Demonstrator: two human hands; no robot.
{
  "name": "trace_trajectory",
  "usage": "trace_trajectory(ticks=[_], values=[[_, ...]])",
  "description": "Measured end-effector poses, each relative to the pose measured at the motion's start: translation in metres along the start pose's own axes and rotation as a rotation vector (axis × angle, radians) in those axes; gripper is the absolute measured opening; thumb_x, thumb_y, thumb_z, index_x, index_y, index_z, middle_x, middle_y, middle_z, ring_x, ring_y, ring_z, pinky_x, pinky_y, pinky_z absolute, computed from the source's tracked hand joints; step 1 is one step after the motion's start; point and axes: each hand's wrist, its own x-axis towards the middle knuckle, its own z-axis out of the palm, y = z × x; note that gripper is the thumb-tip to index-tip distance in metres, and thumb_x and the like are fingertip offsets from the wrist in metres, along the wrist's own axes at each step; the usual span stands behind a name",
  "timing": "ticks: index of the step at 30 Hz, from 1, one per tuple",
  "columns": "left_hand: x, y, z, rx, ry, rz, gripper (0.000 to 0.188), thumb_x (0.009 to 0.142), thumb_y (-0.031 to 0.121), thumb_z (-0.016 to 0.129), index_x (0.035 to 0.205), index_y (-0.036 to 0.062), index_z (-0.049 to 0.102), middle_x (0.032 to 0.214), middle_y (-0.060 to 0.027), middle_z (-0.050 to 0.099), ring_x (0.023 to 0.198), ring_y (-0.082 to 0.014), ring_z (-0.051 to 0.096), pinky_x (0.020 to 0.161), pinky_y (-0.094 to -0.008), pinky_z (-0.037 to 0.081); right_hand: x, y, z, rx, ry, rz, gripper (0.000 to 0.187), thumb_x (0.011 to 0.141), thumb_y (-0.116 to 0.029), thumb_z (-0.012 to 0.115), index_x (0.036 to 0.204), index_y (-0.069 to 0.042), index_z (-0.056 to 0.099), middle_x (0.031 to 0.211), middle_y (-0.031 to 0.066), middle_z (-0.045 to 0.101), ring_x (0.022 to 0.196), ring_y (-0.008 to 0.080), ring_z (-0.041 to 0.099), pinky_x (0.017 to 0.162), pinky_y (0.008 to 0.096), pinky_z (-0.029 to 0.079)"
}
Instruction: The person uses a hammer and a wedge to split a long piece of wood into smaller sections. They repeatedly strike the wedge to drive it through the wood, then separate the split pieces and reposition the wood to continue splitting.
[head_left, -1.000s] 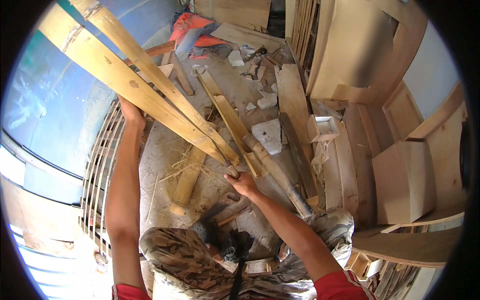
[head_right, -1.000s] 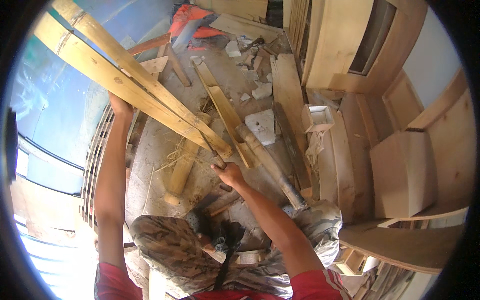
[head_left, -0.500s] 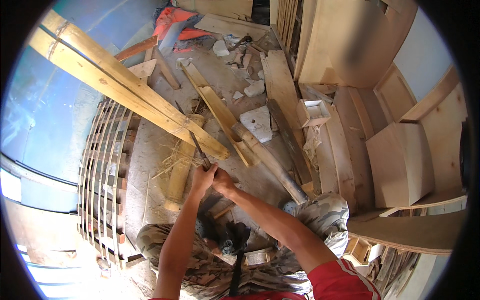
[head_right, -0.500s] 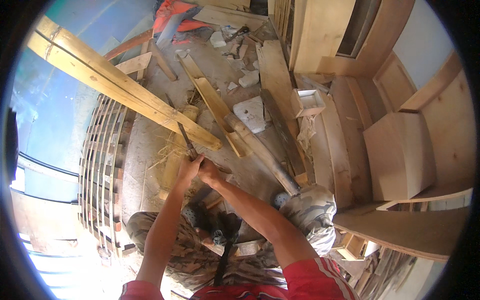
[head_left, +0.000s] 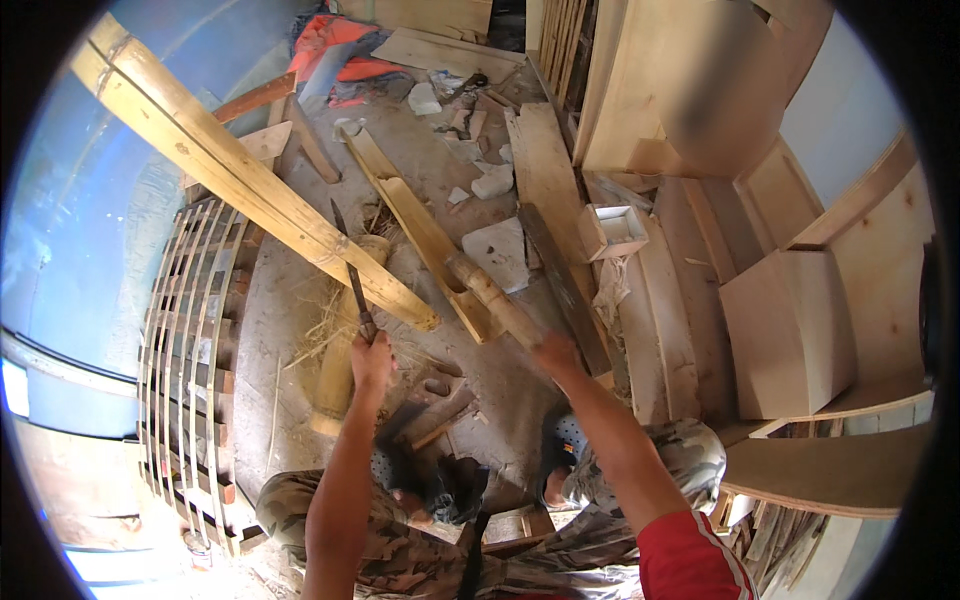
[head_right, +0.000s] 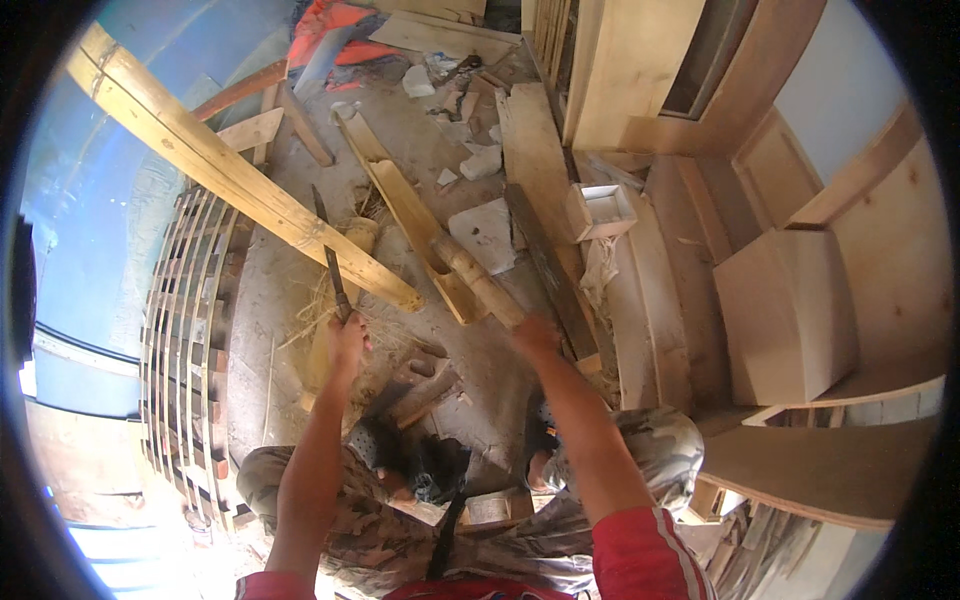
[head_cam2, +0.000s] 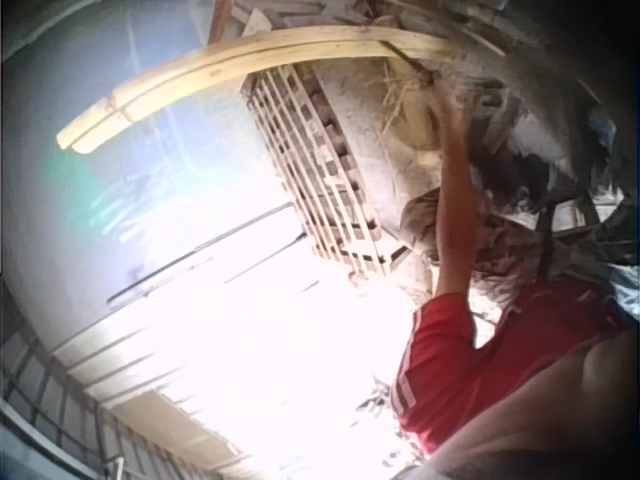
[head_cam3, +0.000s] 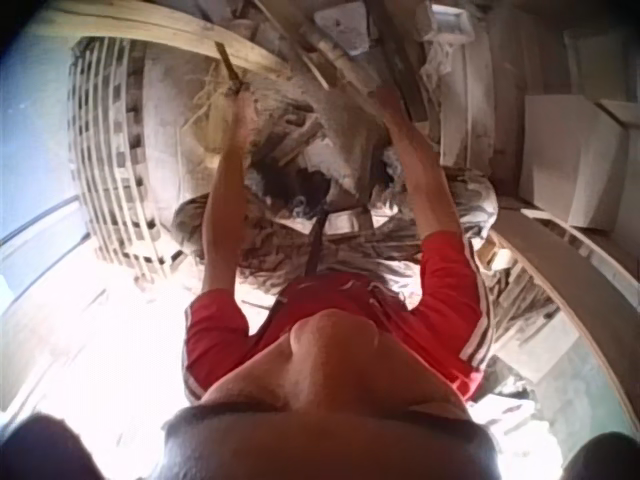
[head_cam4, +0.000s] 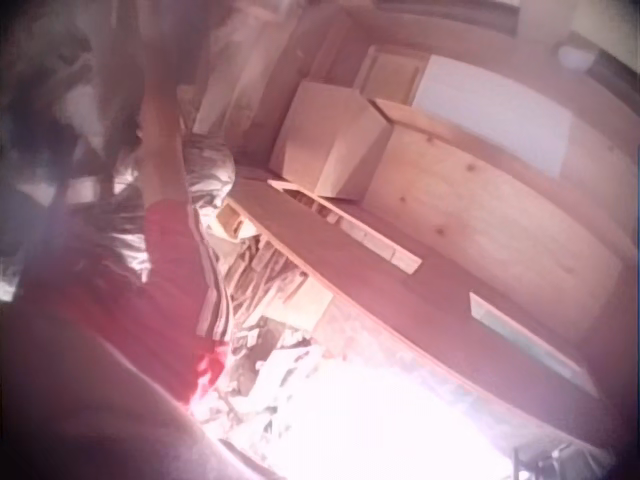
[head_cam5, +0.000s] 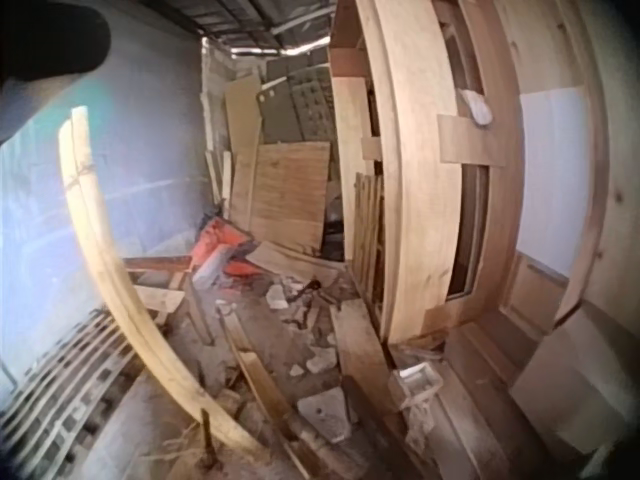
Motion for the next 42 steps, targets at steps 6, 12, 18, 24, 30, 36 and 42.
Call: trace_trajectory(ticks=[6, 12, 18, 24, 30, 36, 42], values=[[0.020, 0.024, -0.057, 0.468, 0.076, -0.002, 0.033, 0.087, 0.028, 0.071, 0.071, 0.0044, 0.054, 0.052, -0.0039, 0.053, 0.042, -0.0162, 0.054, 0.041, -0.0341, 0.042, 0.047, 0.058, -0.036, -0.626, 0.280, -0.190, 0.053, 0.095, -0.019, 0.054, 0.146, -0.015, 0.042, 0.152, 0.0188, 0.033, 0.140, 0.0364, 0.032, 0.112, 0.0538, 0.030], [0.038, 0.030, -0.088, 0.522, 0.002, -0.033, 0.038, 0.085, 0.034, 0.074, 0.068, 0.0063, 0.054, 0.051, -0.0057, 0.054, 0.041, -0.0157, 0.054, 0.041, -0.0345, 0.043, 0.130, 0.041, -0.049, -1.033, 0.508, -0.692, 0.057, 0.092, -0.017, 0.057, 0.147, -0.020, 0.041, 0.158, 0.0116, 0.026, 0.146, 0.0346, 0.021, 0.118, 0.0551, 0.016], [0.040, 0.013, -0.111, 0.732, 0.050, -0.072, 0.046, 0.084, 0.042, 0.074, 0.067, 0.0021, 0.056, 0.056, -0.0093, 0.057, 0.048, -0.0194, 0.058, 0.049, -0.0362, 0.047, 0.165, -0.011, -0.059, -1.882, 0.225, -0.883, 0.069, 0.082, -0.014, 0.072, 0.145, -0.018, 0.045, 0.159, 0.0058, 0.025, 0.150, 0.0314, 0.010, 0.120, 0.0592, 0.005], [0.024, 0.028, -0.099, 0.751, 0.087, -0.094, 0.043, 0.082, 0.043, 0.071, 0.079, 0.0008, 0.066, 0.063, -0.0189, 0.061, 0.064, -0.0334, 0.065, 0.062, -0.0454, 0.048, 0.148, -0.055, -0.085, -2.274, -0.021, -0.939, 0.060, 0.087, -0.018, 0.069, 0.143, -0.019, 0.046, 0.153, 0.0029, 0.034, 0.146, 0.0284, 0.019, 0.119, 0.0625, 0.002], [0.017, 0.032, -0.092, 0.766, 0.072, 0.044, 0.039, 0.085, 0.039, 0.067, 0.089, 0.0002, 0.066, 0.071, -0.0240, 0.063, 0.073, -0.0396, 0.066, 0.065, -0.0476, 0.049, 0.155, -0.013, -0.083, -1.959, 0.046, -1.100, 0.024, 0.091, -0.027, 0.061, 0.111, -0.019, 0.072, 0.123, 0.0022, 0.062, 0.127, 0.0239, 0.046, 0.119, 0.0590, 0.010], [0.020, 0.028, -0.088, 0.680, 0.036, 0.113, 0.037, 0.084, 0.037, 0.068, 0.089, 0.0000, 0.067, 0.073, -0.0258, 0.063, 0.076, -0.0421, 0.065, 0.066, -0.0486, 0.049, 0.126, 0.000, -0.116, -1.787, 0.101, -1.190, 0.025, 0.089, -0.031, 0.060, 0.107, -0.021, 0.074, 0.111, -0.0003, 0.067, 0.122, 0.0222, 0.050, 0.117, 0.0539, 0.019], [0.027, 0.011, -0.093, 0.633, 0.103, 0.209, 0.039, 0.084, 0.036, 0.068, 0.087, -0.0029, 0.067, 0.078, -0.0276, 0.065, 0.080, -0.0432, 0.066, 0.069, -0.0502, 0.051, 0.030, -0.021, -0.174, -1.890, 0.134, -0.909, 0.046, 0.081, -0.050, 0.069, 0.116, -0.020, 0.072, 0.117, 0.0019, 0.068, 0.118, 0.0243, 0.057, 0.111, 0.0520, 0.029]])
